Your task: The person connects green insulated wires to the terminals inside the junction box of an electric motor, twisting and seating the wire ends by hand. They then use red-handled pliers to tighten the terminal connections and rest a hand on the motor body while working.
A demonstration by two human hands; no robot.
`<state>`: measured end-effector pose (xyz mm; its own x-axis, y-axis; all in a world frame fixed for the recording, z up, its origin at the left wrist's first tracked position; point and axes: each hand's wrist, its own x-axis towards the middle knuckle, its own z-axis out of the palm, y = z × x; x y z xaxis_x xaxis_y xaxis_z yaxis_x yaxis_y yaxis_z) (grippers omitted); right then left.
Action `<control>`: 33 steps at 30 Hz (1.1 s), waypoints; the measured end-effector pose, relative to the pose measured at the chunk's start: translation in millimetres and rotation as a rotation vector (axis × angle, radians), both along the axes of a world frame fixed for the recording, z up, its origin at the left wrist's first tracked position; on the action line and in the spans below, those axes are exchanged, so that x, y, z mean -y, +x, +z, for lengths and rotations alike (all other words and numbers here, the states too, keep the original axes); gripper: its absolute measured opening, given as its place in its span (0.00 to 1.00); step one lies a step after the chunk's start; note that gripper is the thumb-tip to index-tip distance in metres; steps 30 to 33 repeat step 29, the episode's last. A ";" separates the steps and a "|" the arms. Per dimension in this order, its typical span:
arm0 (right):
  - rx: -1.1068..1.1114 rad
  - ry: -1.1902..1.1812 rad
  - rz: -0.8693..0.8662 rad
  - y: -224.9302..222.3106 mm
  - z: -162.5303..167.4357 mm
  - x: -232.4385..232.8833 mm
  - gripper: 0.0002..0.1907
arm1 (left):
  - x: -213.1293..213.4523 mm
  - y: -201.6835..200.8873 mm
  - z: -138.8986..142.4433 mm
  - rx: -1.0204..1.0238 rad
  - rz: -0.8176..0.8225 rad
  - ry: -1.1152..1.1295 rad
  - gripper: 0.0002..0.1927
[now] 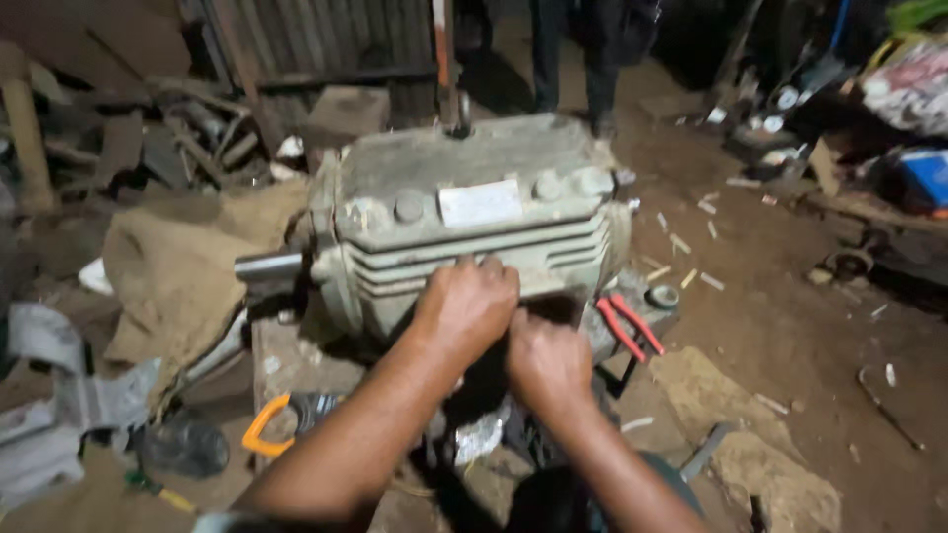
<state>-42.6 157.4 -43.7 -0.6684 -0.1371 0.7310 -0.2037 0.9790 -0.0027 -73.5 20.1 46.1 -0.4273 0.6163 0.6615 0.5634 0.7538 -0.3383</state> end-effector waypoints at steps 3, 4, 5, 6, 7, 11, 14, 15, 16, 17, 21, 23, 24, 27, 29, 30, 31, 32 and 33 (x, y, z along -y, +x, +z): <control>0.007 -0.029 0.008 1.0 1.6 2.5 0.05 | -2.9 -0.2 -2.2 0.013 0.040 -0.037 0.08; 0.017 -0.031 0.006 1.0 1.2 6.1 0.05 | -1.5 1.8 -4.9 0.015 0.030 -0.033 0.08; 0.050 -0.043 0.001 -3.3 4.3 8.9 0.06 | -0.8 -0.3 -3.4 0.004 0.021 -0.029 0.09; 0.087 -0.055 -0.007 -5.5 5.9 11.1 0.06 | -0.3 -1.8 -2.8 -0.003 0.008 -0.025 0.10; 0.136 -0.065 -0.018 -2.3 3.3 11.5 0.07 | -0.1 -0.5 -6.1 -0.010 0.012 -0.030 0.09; 0.181 -0.119 -0.154 1.3 7.0 16.9 0.07 | -1.1 -0.4 -3.0 -0.064 0.014 -0.020 0.06; 0.114 -0.188 -0.109 11.3 5.8 24.0 0.10 | 2.5 9.9 0.5 -0.094 0.011 -0.004 0.04; 0.088 -0.224 -0.083 13.1 6.1 24.3 0.14 | 2.2 9.6 6.5 -0.115 0.004 0.004 0.04; 0.065 -0.256 -0.061 15.3 5.4 23.6 0.17 | 4.5 10.9 11.9 -0.040 0.009 -0.035 0.04; 0.038 -0.247 -0.042 15.3 4.7 23.5 0.15 | 7.4 12.3 17.5 0.037 0.011 -0.071 0.05; 0.039 -0.158 -0.102 3.0 7.4 18.6 0.11 | 23.1 -0.5 52.7 0.667 0.121 -0.072 0.18; 0.053 -0.144 -0.158 0.8 3.5 22.4 0.13 | 32.1 -11.1 58.6 0.619 0.056 0.190 0.28; 0.028 -0.165 -0.176 1.0 2.0 24.4 0.14 | 31.6 -12.1 51.7 0.522 0.045 0.282 0.30; 0.019 -0.201 -0.221 8.0 1.9 28.4 0.14 | 27.9 -23.0 26.7 0.381 0.018 0.478 0.35; 0.035 -0.229 -0.213 18.4 5.0 27.3 0.14 | 30.0 -32.6 9.5 0.505 0.011 0.500 0.37; 0.035 -0.229 -0.213 18.4 5.0 27.3 0.14 | 30.0 -32.6 9.5 0.505 0.011 0.500 0.37; 0.035 -0.229 -0.213 18.4 5.0 27.3 0.14 | 30.0 -32.6 9.5 0.505 0.011 0.500 0.37; 0.035 -0.229 -0.213 18.4 5.0 27.3 0.14 | 30.0 -32.6 9.5 0.505 0.011 0.500 0.37; 0.035 -0.229 -0.213 18.4 5.0 27.3 0.14 | 30.0 -32.6 9.5 0.505 0.011 0.500 0.37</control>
